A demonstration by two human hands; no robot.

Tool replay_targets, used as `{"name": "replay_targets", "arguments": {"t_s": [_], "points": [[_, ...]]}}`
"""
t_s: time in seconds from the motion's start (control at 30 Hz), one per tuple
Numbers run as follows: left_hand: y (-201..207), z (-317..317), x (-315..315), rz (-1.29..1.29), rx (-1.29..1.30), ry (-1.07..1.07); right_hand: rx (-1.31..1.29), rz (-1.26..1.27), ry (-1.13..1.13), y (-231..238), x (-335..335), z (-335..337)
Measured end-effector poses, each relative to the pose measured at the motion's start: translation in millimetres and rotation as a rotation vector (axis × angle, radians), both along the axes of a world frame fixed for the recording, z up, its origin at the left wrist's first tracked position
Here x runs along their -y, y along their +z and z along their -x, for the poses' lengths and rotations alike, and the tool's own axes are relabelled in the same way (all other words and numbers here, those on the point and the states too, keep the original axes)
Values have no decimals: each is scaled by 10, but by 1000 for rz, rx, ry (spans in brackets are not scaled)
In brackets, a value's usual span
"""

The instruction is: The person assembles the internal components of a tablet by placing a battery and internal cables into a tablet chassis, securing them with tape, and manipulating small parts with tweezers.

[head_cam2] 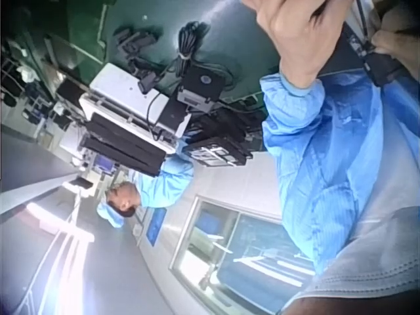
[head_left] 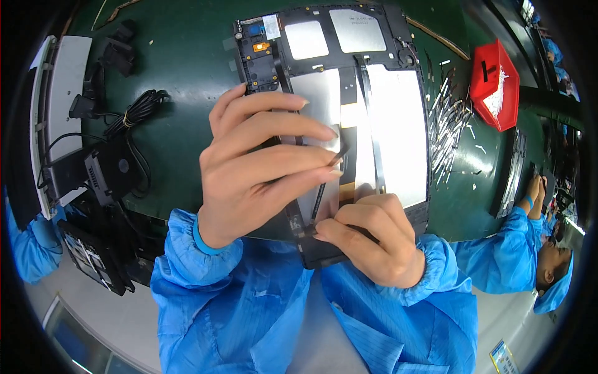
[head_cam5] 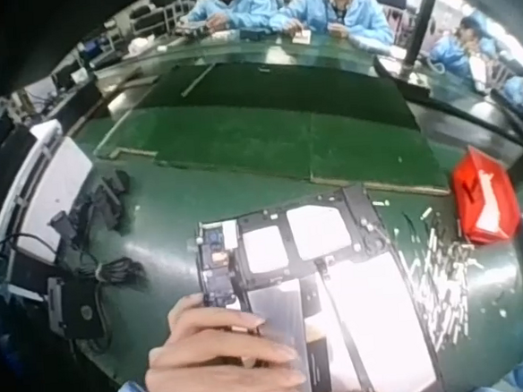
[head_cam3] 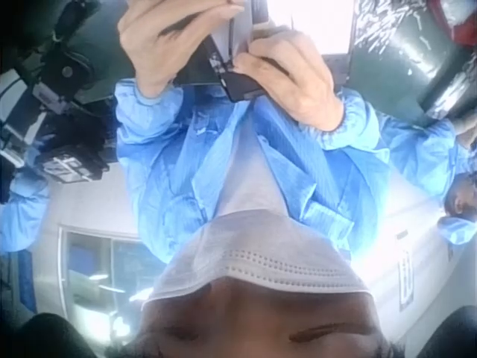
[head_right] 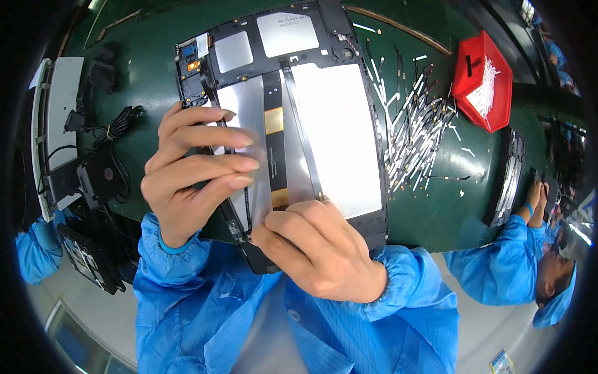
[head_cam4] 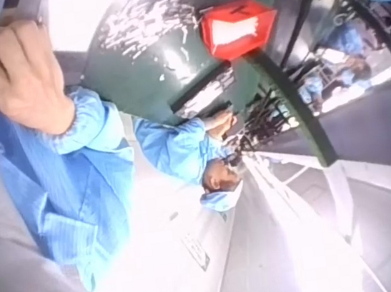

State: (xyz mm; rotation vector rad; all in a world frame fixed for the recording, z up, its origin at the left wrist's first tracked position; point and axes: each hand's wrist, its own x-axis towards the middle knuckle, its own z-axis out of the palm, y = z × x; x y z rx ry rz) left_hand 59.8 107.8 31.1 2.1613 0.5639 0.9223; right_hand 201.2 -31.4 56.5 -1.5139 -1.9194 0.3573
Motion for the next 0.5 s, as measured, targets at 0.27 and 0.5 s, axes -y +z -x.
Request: {"name": "replay_targets", "arguments": {"t_s": [0.27, 0.5], "points": [[71, -48, 2, 37, -147, 46, -9, -1, 6, 27, -5, -16], [89, -56, 20, 39, -171, 45, -8, 17, 10, 38, 8, -23]]}}
